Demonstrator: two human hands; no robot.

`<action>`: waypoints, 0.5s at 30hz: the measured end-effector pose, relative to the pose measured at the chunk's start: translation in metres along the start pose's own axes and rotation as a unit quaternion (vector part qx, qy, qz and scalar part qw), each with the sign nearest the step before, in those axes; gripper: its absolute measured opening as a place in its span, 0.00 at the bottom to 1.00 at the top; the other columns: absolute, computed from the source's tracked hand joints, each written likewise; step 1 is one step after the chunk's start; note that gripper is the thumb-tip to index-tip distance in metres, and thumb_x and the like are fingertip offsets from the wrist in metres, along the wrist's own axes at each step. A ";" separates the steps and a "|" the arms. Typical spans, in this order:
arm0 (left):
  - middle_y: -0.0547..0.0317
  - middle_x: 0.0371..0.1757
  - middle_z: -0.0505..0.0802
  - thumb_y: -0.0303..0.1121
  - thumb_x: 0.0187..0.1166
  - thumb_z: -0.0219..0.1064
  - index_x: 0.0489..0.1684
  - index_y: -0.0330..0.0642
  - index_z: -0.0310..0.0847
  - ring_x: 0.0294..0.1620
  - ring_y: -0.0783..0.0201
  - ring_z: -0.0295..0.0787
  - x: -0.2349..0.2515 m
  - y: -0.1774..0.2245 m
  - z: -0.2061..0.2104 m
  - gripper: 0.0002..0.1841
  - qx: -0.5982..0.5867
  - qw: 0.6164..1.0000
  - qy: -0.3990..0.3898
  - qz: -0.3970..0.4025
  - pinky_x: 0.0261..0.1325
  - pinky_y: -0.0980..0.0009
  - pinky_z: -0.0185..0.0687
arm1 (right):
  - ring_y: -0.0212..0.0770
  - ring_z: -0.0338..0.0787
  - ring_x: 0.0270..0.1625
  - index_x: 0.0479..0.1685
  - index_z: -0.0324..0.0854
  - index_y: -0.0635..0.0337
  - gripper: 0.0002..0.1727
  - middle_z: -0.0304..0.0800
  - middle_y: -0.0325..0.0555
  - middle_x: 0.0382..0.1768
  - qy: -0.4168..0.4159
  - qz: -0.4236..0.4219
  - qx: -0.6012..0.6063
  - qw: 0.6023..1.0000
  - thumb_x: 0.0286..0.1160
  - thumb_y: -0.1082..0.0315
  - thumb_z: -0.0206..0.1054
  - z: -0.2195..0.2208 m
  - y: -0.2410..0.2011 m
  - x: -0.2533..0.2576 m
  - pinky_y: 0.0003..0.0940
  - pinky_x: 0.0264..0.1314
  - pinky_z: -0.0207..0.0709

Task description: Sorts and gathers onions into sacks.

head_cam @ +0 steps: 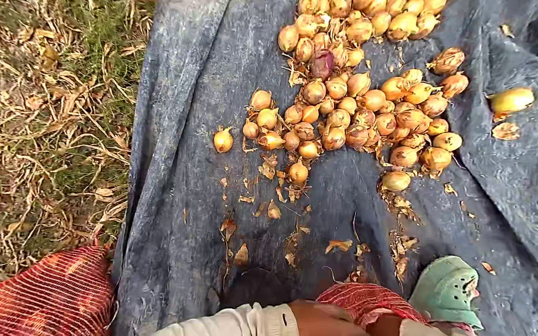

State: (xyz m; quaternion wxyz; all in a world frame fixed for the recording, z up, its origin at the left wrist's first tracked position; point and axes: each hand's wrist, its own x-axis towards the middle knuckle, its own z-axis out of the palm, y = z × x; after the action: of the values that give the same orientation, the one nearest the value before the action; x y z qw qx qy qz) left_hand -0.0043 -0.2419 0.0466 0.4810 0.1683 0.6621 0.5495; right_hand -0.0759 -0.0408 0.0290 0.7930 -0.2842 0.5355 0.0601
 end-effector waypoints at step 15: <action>0.32 0.79 0.78 0.70 0.68 0.71 0.79 0.59 0.79 0.75 0.21 0.74 0.008 -0.092 -0.281 0.40 0.389 0.717 0.496 -0.298 0.67 0.13 0.55 | 0.74 0.76 0.76 0.63 0.86 0.66 0.18 0.79 0.71 0.72 0.611 -0.038 0.126 0.781 0.79 0.68 0.71 -0.228 -0.063 0.078 0.69 0.76 0.70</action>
State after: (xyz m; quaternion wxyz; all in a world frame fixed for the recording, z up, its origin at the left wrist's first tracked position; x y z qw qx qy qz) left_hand -0.2107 -0.4259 -0.0574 0.1147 -0.1620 0.9771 0.0768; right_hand -0.2039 -0.2264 -0.0761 0.3303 -0.1791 0.8992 -0.2241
